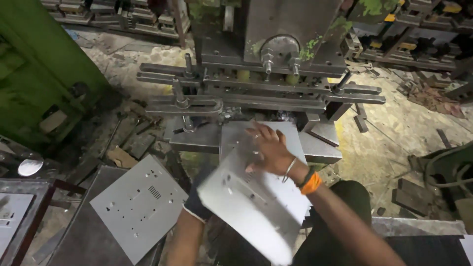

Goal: Stamping and stacking metal plates using an industrial press.

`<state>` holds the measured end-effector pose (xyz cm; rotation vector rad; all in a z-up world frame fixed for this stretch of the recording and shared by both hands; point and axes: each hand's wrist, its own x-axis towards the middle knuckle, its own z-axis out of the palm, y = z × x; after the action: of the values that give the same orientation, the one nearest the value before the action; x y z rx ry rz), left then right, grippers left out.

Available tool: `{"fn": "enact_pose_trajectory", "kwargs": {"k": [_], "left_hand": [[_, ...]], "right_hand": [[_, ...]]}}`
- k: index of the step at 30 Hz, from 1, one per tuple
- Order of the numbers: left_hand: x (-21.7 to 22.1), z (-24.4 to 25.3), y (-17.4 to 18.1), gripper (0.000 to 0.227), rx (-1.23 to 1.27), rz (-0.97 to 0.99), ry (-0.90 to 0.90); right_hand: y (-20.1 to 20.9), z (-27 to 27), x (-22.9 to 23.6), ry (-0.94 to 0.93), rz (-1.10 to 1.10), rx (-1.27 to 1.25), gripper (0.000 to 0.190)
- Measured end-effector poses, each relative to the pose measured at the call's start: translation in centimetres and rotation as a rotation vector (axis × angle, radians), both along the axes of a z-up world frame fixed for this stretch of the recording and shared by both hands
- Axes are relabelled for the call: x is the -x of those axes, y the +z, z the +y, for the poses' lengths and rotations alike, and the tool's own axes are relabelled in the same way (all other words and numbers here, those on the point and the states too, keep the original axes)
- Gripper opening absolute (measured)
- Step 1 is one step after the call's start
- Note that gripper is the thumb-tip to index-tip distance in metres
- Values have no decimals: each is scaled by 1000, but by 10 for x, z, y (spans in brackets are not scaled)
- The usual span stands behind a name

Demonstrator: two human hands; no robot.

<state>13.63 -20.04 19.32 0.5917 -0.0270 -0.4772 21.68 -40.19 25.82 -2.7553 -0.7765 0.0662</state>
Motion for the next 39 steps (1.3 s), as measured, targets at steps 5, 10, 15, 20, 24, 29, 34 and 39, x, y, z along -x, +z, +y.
{"fn": "enact_pose_trajectory", "kwargs": {"k": [5, 10, 15, 20, 24, 29, 34, 39], "left_hand": [[5, -2, 4, 52, -248, -95, -114], [-33, -11, 8, 54, -179, -85, -42], [-117, -25, -52, 43, -187, -1, 57], [-195, -29, -109, 38, -466, 53, 179], [-239, -18, -180, 36, -540, -81, 165], [-159, -12, -85, 37, -357, 3, 269], [-125, 10, -65, 33, -55, -126, 372], [-82, 39, -58, 35, -85, -561, 348]], "right_hand": [[-9, -41, 26, -204, -124, -12, 82], [-39, -116, 23, -512, -337, -219, 83], [-23, -113, 7, -576, 397, -1318, 54], [-102, -158, -66, -418, 231, -1185, 33], [-91, -145, -59, -310, 86, -1059, 27], [-68, -127, -52, -426, 231, -1161, 30], [-88, -142, -61, -471, 240, -1121, 31], [-69, -127, -50, -456, 304, -1243, 30]]}}
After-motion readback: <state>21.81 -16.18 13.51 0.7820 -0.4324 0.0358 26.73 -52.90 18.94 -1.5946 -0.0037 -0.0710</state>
